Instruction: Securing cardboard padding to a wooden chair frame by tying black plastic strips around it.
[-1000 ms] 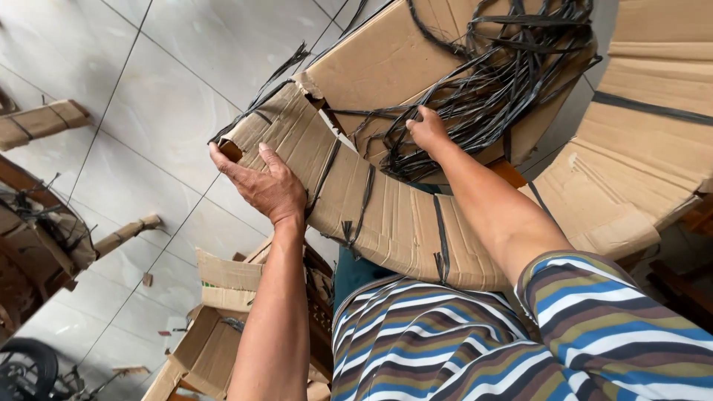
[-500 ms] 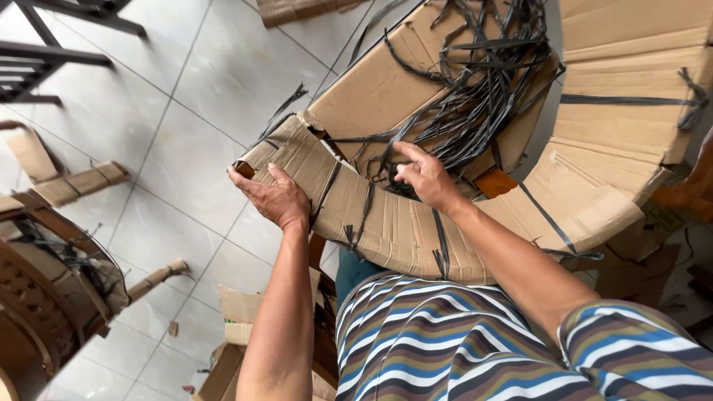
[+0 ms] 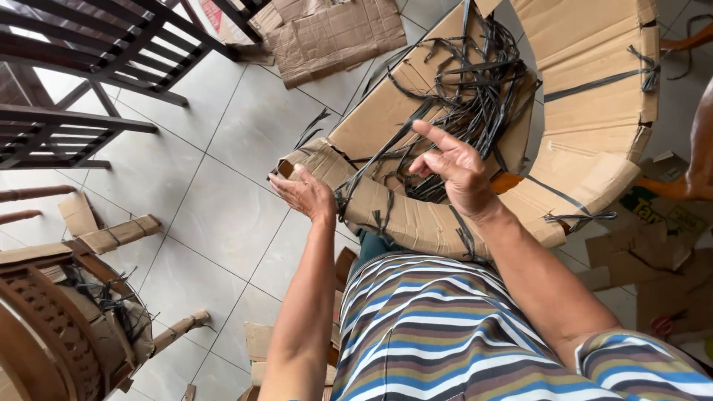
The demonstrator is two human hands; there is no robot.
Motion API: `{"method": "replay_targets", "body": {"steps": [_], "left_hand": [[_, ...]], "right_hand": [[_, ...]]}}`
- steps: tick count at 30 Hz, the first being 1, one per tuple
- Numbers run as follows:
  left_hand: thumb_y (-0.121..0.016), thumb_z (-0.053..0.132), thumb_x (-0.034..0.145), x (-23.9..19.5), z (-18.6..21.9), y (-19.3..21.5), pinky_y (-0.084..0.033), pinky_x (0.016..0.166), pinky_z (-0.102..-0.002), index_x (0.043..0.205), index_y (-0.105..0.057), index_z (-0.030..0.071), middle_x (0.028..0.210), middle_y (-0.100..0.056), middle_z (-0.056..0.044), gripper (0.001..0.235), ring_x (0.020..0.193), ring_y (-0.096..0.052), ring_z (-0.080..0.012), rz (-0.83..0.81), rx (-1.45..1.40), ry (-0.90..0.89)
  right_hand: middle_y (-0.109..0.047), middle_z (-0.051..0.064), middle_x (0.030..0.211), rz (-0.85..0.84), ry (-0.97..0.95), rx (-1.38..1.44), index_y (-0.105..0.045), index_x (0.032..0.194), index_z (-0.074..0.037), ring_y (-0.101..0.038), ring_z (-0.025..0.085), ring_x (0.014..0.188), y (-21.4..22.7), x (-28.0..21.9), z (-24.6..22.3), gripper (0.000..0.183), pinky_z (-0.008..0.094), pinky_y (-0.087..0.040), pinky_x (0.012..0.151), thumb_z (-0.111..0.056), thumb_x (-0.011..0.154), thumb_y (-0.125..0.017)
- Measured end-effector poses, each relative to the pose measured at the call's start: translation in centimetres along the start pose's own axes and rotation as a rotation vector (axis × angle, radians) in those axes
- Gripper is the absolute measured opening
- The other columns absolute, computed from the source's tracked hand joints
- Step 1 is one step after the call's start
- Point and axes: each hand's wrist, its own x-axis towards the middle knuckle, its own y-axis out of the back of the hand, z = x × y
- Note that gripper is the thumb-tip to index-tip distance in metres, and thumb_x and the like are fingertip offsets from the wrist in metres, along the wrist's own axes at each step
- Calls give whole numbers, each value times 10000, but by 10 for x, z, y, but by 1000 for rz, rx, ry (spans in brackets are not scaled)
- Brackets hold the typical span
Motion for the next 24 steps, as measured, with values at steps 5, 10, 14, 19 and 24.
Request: {"method": "replay_targets", "body": {"steps": [5,10,14,19,24], "left_hand": [[-349,496,1116,-18,59,70,-305,1206,-539,1501,-472,88,1374,-566,-221,574,1368,-514,-402,-364,-515,-172],[-440,531,1070,-19,83,111,-410,1126,-419,1400,-628,58,1150,-749,-189,607,1152,-673,-248,-1078,-761,-168],[-665,333,1023,-23,88,129,-426,514,-212,961,-735,27,520,-499,-10,320,460,-488,-96,-1218,-732,15],[-616,304,1062,-42,83,130,-312,487,-185,926,-749,55,519,-412,74,313,489,-364,-25,-1231,-585,-136],[-580,415,1074,-60,62,114,-475,805,-361,1017,-764,88,886,-767,-138,380,817,-671,-207,-1323,-246,-298]], "right_hand": [[-741,184,926,-21,20,9,-475,1536,6,-736,152,803,-2,-4,13,580,214,-609,790,-91,973,-574],[-671,195,1350,-10,48,69,-466,1519,18,-746,161,882,-7,0,37,589,211,-633,774,-107,961,-608],[-621,139,1447,33,34,125,-469,1519,-9,-745,172,972,-9,4,37,569,223,-639,818,-90,967,-582],[-635,169,1409,91,-126,405,-449,1509,-122,-725,262,1133,-25,8,21,523,349,-641,934,-95,994,-538],[-769,69,994,237,-325,560,-468,1320,-186,-431,45,564,8,27,43,310,187,-335,520,-347,1056,-489]]}}
